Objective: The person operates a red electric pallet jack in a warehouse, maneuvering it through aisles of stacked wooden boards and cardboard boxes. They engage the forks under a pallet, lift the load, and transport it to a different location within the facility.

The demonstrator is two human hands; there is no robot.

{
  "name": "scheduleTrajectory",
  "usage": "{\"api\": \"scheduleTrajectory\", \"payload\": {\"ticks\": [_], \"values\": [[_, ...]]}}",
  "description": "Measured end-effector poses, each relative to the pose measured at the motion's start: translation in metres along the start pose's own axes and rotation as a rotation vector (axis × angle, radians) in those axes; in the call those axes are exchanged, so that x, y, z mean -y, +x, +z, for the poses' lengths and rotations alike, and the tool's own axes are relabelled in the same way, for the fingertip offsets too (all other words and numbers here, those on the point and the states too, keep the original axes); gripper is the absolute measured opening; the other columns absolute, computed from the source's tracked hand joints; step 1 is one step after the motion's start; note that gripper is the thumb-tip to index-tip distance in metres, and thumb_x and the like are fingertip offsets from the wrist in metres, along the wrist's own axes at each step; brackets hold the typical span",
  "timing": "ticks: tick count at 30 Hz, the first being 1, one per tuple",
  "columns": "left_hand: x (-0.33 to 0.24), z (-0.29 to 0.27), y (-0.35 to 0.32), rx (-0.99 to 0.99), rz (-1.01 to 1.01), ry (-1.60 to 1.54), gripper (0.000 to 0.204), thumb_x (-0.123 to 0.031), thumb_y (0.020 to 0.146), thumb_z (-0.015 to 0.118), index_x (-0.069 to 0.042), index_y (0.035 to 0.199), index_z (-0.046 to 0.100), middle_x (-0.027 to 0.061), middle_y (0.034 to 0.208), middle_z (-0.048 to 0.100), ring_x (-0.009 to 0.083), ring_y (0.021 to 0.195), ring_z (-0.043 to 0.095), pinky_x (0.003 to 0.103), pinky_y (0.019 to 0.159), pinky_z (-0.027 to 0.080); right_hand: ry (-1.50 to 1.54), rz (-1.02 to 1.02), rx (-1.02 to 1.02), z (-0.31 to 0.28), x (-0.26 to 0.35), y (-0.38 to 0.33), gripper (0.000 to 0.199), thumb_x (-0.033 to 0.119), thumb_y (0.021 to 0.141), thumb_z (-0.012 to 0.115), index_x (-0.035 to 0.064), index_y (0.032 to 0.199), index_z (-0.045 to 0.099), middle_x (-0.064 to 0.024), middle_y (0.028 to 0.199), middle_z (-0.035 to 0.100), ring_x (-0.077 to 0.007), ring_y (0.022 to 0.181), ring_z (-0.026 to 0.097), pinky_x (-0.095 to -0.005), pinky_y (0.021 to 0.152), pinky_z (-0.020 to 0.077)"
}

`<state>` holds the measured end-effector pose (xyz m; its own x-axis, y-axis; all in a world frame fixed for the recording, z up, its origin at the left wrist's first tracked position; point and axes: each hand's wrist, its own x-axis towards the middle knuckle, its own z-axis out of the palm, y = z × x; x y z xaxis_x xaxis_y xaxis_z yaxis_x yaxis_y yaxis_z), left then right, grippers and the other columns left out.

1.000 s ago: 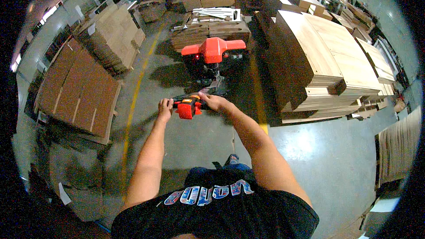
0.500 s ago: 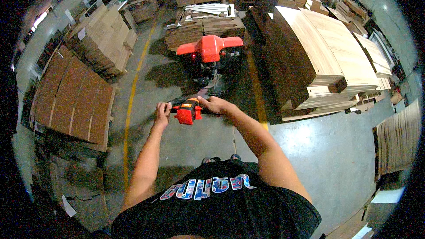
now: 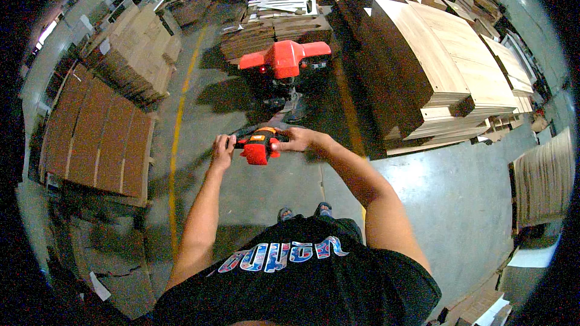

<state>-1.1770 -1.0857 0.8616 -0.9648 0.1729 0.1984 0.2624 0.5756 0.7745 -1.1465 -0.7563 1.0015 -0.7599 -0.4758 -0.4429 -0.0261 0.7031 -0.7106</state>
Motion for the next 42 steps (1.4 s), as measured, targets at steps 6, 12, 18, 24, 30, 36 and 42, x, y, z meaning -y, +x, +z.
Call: {"api": "scheduleTrajectory", "payload": {"ticks": [6, 12, 18, 24, 30, 36, 42], "values": [[0.010, -0.010, 0.000, 0.040, -0.037, -0.023, 0.043, -0.044, 0.108, 0.057, -0.003, 0.096, 0.062, 0.0188, 0.102, 0.061, 0.0399, 0.103, 0.058, 0.050, 0.094, 0.045, -0.088, -0.009, 0.013, 0.016, -0.011, 0.015, 0.134, 0.088, 0.075, 0.071, 0.0004, 0.166, 0.028, -0.0323, 0.134, 0.067, -0.0424, 0.127, 0.065, -0.0481, 0.106, 0.0508], [0.047, -0.008, -0.007, -0.040, 0.039, -0.020, 0.041, -0.042, 0.108, 0.059, -0.003, 0.095, 0.062, 0.0171, 0.099, 0.062, 0.0385, 0.101, 0.058, 0.049, 0.092, 0.045, -0.108, -0.007, 0.073, 0.028, -0.003, 0.034, 0.134, 0.085, 0.075, 0.074, 0.0008, 0.167, 0.025, -0.0326, 0.134, 0.066, -0.0418, 0.127, 0.065, -0.0479, 0.104, 0.0514], [0.060, -0.032, -0.011, -0.011, 0.044, -0.058, 0.041, -0.041, 0.107, 0.061, -0.003, 0.090, 0.062, 0.0160, 0.094, 0.062, 0.0373, 0.098, 0.057, 0.050, 0.090, 0.045, -0.139, 0.018, 0.044, 0.044, 0.030, 0.039, 0.129, 0.082, 0.077, 0.075, 0.0024, 0.167, 0.027, -0.0328, 0.129, 0.068, -0.0431, 0.122, 0.067, -0.0495, 0.101, 0.0519], [0.089, -0.067, -0.034, -0.036, 0.049, -0.067, 0.042, -0.042, 0.106, 0.062, -0.004, 0.088, 0.060, 0.0162, 0.093, 0.062, 0.0373, 0.097, 0.057, 0.050, 0.090, 0.044, -0.119, 0.050, 0.064, 0.075, 0.084, 0.046, 0.133, 0.084, 0.073, 0.077, 0.0022, 0.166, 0.029, -0.0316, 0.129, 0.069, -0.0418, 0.124, 0.066, -0.0504, 0.102, 0.0514], [0.132, -0.107, -0.038, -0.058, 0.068, -0.082, 0.043, -0.044, 0.106, 0.062, -0.004, 0.089, 0.059, 0.0160, 0.094, 0.060, 0.0386, 0.100, 0.056, 0.051, 0.093, 0.044, -0.086, 0.029, 0.026, 0.109, 0.111, 0.087, 0.137, 0.085, 0.070, 0.079, -0.0002, 0.165, 0.029, -0.0299, 0.128, 0.070, -0.0401, 0.124, 0.067, -0.0504, 0.101, 0.0513], [0.195, -0.153, -0.032, 0.003, 0.004, -0.129, 0.045, -0.045, 0.106, 0.061, -0.002, 0.092, 0.059, 0.0178, 0.100, 0.059, 0.0396, 0.105, 0.055, 0.052, 0.096, 0.044, -0.170, 0.141, 0.049, 0.140, 0.163, 0.146, 0.133, 0.081, 0.070, 0.082, 0.0081, 0.168, 0.028, -0.0249, 0.135, 0.069, -0.0382, 0.128, 0.065, -0.0474, 0.106, 0.0502], [0.319, -0.194, -0.012, 0.038, 0.022, -0.138, 0.045, -0.045, 0.106, 0.061, -0.002, 0.093, 0.058, 0.0182, 0.102, 0.058, 0.0404, 0.107, 0.053, 0.052, 0.101, 0.043, -0.214, 0.188, -0.033, 0.210, 0.207, 0.262, 0.126, 0.075, 0.069, 0.086, 0.0259, 0.169, 0.028, -0.0200, 0.135, 0.070, -0.0388, 0.127, 0.066, -0.0470, 0.103, 0.0509]]}}
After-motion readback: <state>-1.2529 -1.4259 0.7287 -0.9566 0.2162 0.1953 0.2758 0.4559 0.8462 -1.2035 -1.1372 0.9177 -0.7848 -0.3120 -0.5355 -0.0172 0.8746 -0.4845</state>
